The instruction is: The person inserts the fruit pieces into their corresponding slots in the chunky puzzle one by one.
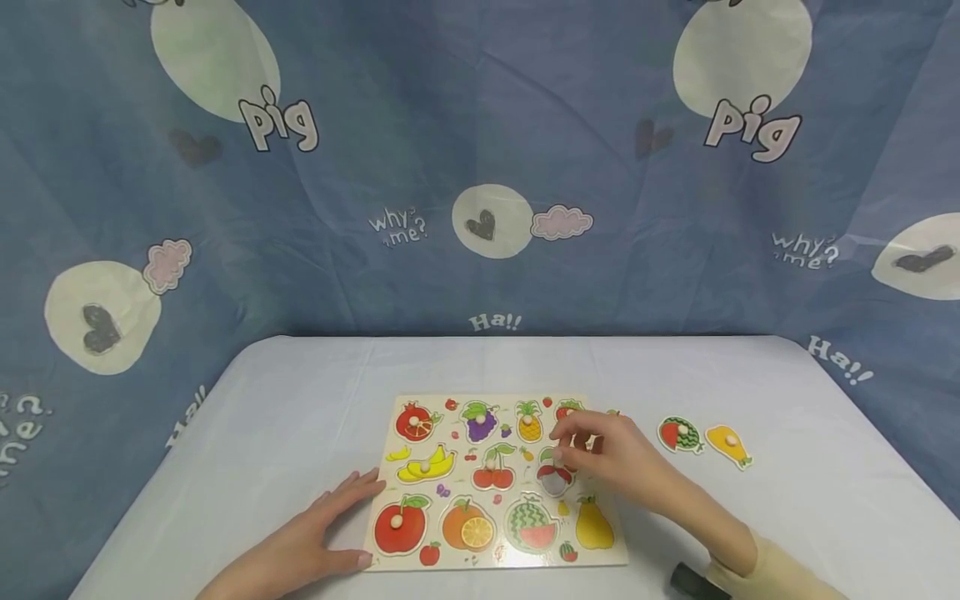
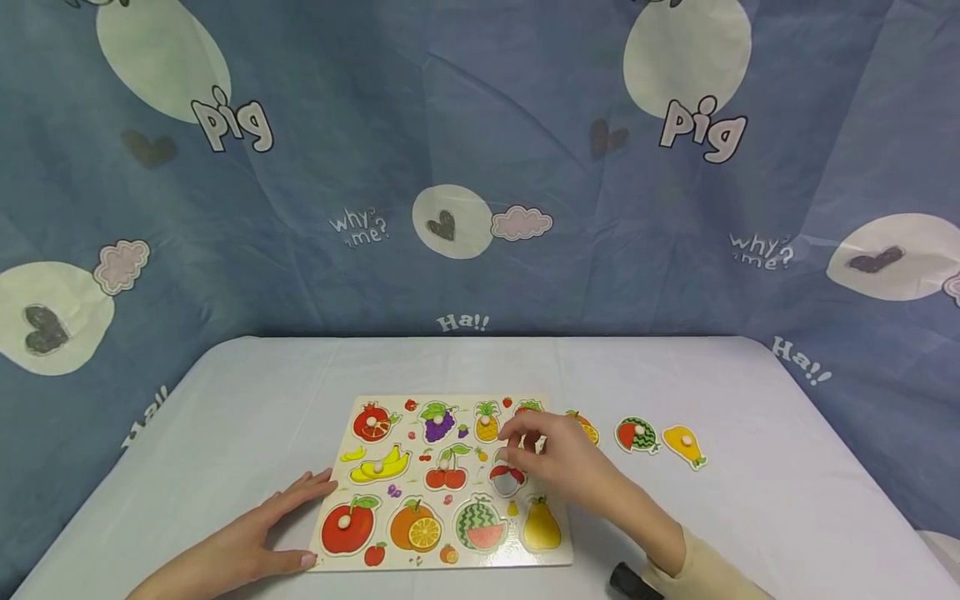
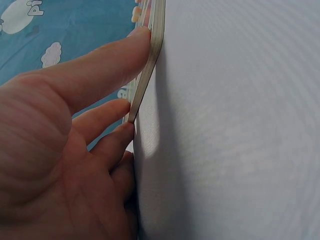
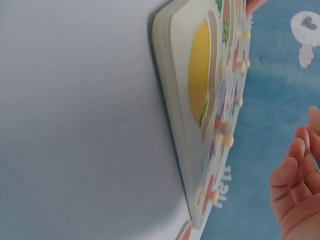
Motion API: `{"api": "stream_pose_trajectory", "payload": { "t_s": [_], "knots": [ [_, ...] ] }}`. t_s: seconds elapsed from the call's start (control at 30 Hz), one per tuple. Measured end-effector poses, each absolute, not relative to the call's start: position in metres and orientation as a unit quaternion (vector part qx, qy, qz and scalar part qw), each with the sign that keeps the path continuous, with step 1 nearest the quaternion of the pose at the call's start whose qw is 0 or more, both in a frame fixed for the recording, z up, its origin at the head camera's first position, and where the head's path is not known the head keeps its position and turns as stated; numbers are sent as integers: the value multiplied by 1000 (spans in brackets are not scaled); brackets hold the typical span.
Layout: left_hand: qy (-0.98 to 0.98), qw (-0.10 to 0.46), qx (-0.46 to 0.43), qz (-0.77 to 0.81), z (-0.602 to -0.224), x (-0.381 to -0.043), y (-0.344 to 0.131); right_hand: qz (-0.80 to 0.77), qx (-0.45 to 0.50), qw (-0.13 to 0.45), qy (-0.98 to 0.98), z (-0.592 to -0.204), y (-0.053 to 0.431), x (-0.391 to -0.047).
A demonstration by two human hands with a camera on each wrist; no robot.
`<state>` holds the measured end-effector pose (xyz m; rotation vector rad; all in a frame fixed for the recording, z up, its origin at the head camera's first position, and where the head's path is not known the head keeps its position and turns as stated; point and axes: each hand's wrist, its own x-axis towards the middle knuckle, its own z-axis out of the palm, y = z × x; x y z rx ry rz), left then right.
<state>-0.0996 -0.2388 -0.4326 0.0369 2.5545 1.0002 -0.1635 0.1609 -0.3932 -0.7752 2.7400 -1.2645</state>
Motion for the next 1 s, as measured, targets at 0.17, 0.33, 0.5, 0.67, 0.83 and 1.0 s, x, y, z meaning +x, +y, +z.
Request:
{"api": "stream_pose_trajectory", "payload": {
  "t_s": [0.17, 0.33, 0.5, 0.67, 0.83, 1.0],
  "knots": [
    [912, 198, 15, 360, -433, -100, -239, -405, -236, 11, 883, -393, 171, -166],
    [911, 200, 16, 362, -433, -100, -239, -405, -229, 3, 885, -394, 183, -168],
    [912, 198, 18, 359, -432, -100, -239, -402, -211, 4, 891, -391, 193, -173],
    [911, 201, 13, 359, -433, -100, -239, -412, -195, 10, 890, -392, 204, -178],
    [913, 201, 8, 354, -433, -100, -238, -425, -202, 14, 882, -392, 213, -183],
    [913, 201, 7, 355, -434, -101, -238, -443, -193, 40, 875, -391, 220, -188]
  ]
}}
